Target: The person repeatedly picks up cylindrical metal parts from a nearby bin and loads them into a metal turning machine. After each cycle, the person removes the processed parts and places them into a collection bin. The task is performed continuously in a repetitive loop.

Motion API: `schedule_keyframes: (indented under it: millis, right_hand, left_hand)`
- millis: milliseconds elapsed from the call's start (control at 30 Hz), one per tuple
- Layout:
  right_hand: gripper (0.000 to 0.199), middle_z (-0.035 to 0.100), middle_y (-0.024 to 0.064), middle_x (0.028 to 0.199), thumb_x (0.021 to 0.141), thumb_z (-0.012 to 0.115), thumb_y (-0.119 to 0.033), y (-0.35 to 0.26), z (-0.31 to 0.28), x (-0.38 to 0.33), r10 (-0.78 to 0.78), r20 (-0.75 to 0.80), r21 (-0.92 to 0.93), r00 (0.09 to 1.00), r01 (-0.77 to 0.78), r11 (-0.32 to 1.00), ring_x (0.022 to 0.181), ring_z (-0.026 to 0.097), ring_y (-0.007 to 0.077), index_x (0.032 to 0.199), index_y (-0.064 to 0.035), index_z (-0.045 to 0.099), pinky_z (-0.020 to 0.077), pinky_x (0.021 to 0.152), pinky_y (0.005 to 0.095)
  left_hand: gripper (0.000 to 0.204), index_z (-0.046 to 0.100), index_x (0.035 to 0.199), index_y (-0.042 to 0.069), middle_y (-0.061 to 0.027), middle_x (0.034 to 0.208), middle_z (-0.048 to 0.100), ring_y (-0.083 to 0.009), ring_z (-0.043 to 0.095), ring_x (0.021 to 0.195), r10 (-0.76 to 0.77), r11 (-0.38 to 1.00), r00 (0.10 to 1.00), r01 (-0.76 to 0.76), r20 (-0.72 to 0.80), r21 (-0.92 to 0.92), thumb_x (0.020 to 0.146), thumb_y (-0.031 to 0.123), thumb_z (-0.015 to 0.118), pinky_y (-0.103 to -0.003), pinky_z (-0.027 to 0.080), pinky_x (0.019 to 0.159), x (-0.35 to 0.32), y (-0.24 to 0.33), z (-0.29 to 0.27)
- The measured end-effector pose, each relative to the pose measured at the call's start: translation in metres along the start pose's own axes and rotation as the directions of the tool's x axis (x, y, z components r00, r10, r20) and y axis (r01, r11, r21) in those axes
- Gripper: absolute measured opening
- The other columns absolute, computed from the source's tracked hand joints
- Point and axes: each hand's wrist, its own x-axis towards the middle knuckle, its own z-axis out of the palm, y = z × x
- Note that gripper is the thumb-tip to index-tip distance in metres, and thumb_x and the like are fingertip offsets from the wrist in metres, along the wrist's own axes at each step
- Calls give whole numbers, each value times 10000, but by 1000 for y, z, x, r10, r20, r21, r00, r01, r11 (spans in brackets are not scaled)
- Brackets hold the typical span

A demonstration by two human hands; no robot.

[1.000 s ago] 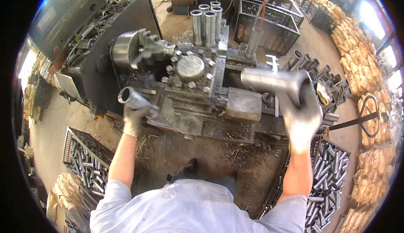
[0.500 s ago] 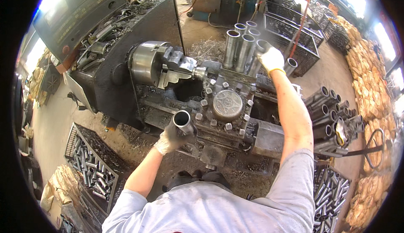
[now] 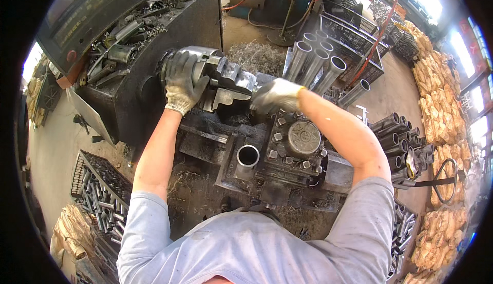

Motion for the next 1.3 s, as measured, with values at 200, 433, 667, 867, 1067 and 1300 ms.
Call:
schedule_keyframes:
  millis: [200,433,667,867,1067,1300]
  right_hand:
    - [308,789,154,1088,979,758,-229,-5,-41,-24,-696,-717,-670,-36,310,674,814,778,217,1226,-46,749,638,654,346]
    - [556,756,275,1073,828,783,-389,-15,-42,69,-257,-234,-718,938,11,696,836,762,375,1170,44,717,615,755,443]
    - [469,782,168,1038,857,844,-205,61,-62,111,244,400,-290,884,-131,948,861,779,259,1196,82,692,662,743,382]
    - [380,812,118,976,858,856,-266,56,-64,104,32,416,-230,909,71,971,860,750,149,1036,57,763,623,782,321]
    - [620,786,221,1049,685,835,-360,-14,-30,-8,-33,-334,-934,942,-326,148,970,776,381,1188,-16,723,626,850,471]
    - [597,772,245,973,767,814,-406,-67,91,-147,-225,-731,-565,644,-387,728,903,774,404,1160,19,667,619,839,483]
  left_hand:
    - [669,552,1438,90,-199,1470,548,-463,461,1433,-67,998,997,68,43,-14,884,403,758,-625,284,1235,-10,6,-5]
    - [676,558,1421,84,-206,1467,539,-466,467,1423,-89,995,994,91,58,-37,841,348,786,-634,289,1234,-3,6,-6]
    - [655,566,1423,93,-189,1456,549,-453,474,1418,-74,997,996,74,53,-5,857,361,760,-625,323,1209,-3,8,-5]
    - [672,548,1421,117,-182,1429,543,-449,484,1415,-86,995,994,89,62,-35,836,364,769,-624,315,1226,-9,0,2]
    - [717,536,1417,68,-237,1448,530,-462,435,1448,-131,990,988,135,78,-51,813,379,764,-613,264,1267,-12,-1,7]
    - [756,552,1443,-29,-274,1491,552,-490,437,1470,-194,913,947,270,256,-305,841,326,839,-597,214,1292,-7,45,-80]
